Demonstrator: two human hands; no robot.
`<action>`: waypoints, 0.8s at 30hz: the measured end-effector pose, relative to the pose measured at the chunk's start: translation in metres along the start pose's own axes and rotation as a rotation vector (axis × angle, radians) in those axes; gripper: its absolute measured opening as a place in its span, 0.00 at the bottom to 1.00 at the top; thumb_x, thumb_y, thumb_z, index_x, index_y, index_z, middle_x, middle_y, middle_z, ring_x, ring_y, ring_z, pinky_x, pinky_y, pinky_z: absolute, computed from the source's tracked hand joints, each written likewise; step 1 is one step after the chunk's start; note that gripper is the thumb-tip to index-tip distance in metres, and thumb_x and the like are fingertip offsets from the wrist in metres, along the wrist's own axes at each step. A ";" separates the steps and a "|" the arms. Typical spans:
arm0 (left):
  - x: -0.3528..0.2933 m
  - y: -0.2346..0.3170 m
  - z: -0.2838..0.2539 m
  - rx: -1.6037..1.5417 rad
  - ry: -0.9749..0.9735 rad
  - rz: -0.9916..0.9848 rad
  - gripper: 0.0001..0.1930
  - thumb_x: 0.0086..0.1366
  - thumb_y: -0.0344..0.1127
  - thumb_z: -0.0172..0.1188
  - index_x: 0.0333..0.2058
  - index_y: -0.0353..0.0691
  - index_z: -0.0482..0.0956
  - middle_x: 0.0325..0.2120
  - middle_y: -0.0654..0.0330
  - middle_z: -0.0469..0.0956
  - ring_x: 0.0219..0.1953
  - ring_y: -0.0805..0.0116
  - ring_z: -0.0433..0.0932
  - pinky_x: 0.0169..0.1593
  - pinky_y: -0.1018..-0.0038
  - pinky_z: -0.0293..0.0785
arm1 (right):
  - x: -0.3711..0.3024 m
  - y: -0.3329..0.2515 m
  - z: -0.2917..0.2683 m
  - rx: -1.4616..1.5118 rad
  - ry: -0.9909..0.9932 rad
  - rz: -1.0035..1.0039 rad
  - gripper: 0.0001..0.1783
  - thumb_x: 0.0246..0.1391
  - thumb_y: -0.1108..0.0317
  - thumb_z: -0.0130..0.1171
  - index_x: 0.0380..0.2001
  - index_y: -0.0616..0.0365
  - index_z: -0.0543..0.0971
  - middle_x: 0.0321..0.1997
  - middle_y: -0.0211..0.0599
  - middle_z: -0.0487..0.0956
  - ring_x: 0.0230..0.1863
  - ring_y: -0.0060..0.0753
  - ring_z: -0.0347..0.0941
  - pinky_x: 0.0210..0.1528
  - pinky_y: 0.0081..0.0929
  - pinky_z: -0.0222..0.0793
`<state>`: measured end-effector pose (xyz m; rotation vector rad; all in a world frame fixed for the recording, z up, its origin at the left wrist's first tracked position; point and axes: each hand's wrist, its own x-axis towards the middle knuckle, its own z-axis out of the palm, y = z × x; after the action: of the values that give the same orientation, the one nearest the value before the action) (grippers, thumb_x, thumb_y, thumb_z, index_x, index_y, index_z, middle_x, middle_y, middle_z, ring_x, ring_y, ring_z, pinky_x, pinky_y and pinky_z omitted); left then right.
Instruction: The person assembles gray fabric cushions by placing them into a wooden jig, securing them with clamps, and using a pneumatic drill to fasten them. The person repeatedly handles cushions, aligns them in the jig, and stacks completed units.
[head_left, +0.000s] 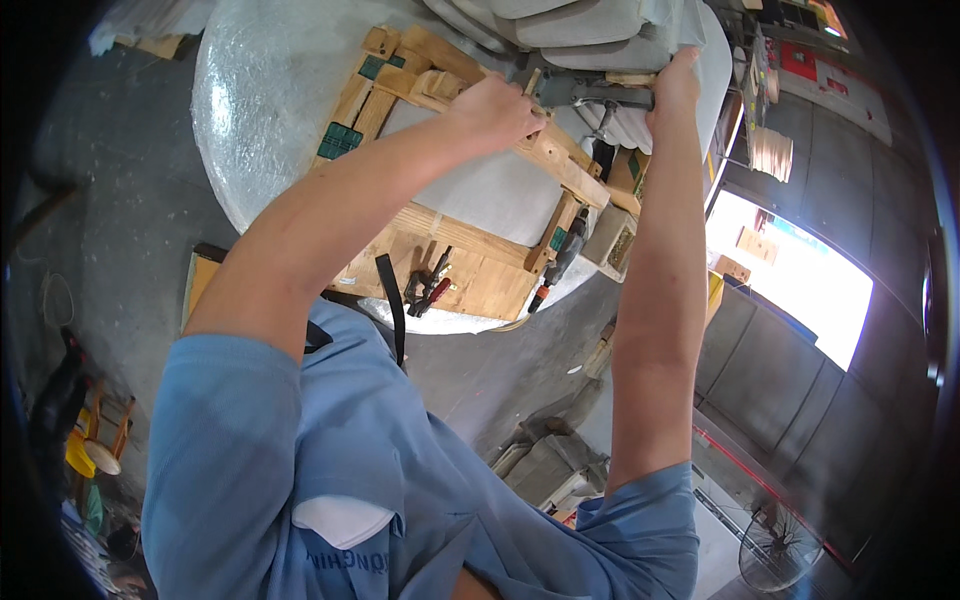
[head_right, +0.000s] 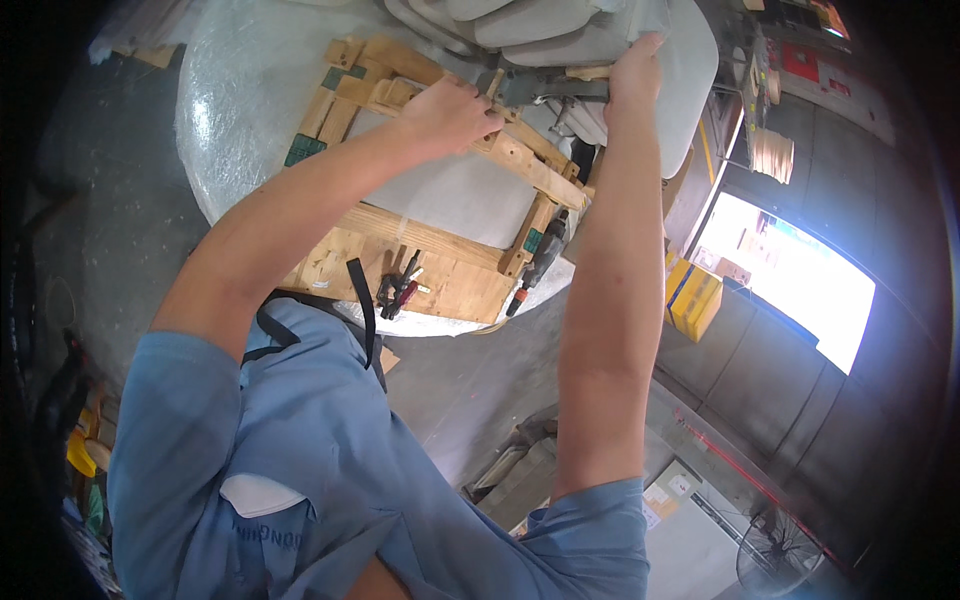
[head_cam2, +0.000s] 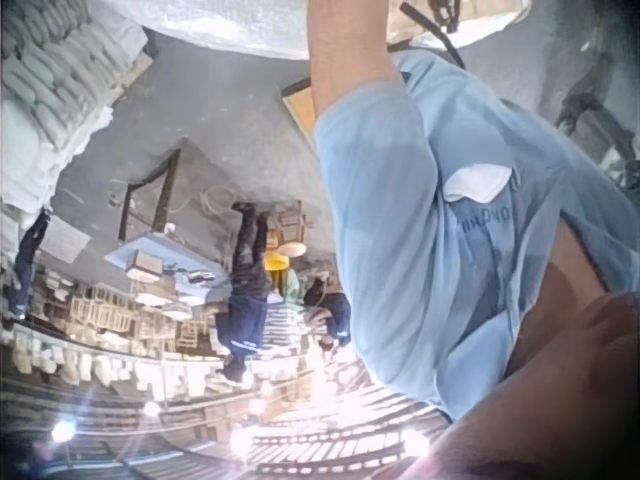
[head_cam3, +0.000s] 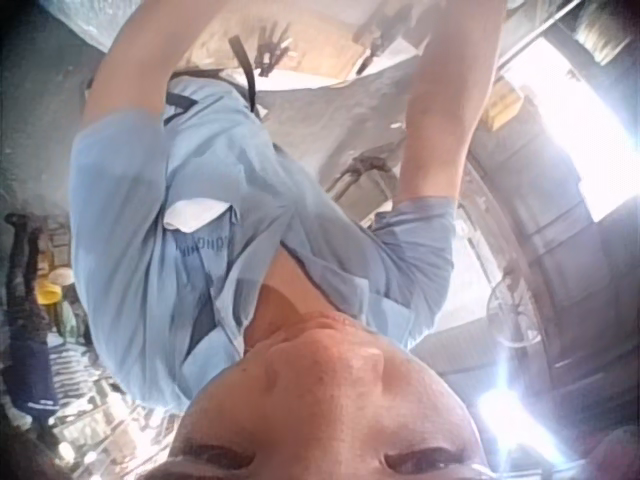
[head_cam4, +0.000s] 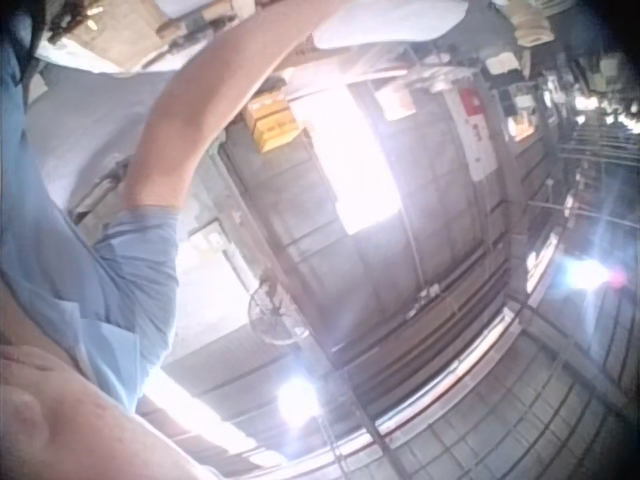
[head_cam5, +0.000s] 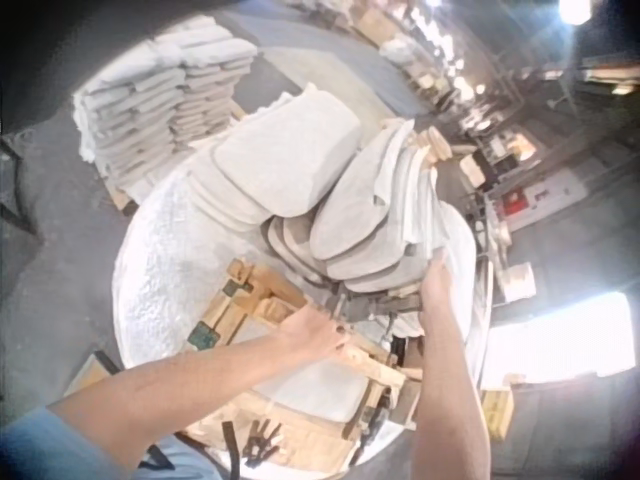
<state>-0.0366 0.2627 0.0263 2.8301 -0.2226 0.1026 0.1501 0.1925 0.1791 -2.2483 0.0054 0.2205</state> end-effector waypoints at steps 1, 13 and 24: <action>0.001 -0.001 -0.001 -0.001 -0.045 -0.007 0.22 0.60 0.40 0.75 0.51 0.44 0.82 0.45 0.59 0.86 0.49 0.59 0.86 0.53 0.62 0.80 | -0.002 -0.006 0.001 -0.011 -0.047 0.014 0.45 0.77 0.33 0.38 0.73 0.66 0.69 0.70 0.55 0.74 0.67 0.52 0.75 0.66 0.48 0.74; 0.006 0.007 0.003 0.067 -0.040 -0.049 0.18 0.63 0.42 0.69 0.48 0.39 0.84 0.42 0.61 0.85 0.51 0.63 0.84 0.50 0.63 0.79 | 0.088 0.089 0.039 -0.027 0.230 -0.431 0.32 0.62 0.47 0.66 0.60 0.61 0.82 0.55 0.47 0.88 0.55 0.46 0.85 0.56 0.43 0.79; 0.007 0.011 0.027 -0.027 0.201 -0.005 0.09 0.63 0.36 0.64 0.39 0.40 0.85 0.36 0.62 0.82 0.45 0.64 0.84 0.44 0.64 0.79 | 0.065 0.075 0.059 0.705 -0.132 -0.079 0.25 0.70 0.59 0.60 0.66 0.56 0.78 0.60 0.37 0.84 0.57 0.40 0.82 0.58 0.42 0.80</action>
<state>-0.0300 0.2435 0.0041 2.7692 -0.1705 0.3771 0.1989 0.1949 0.0747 -1.5266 -0.0660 0.2738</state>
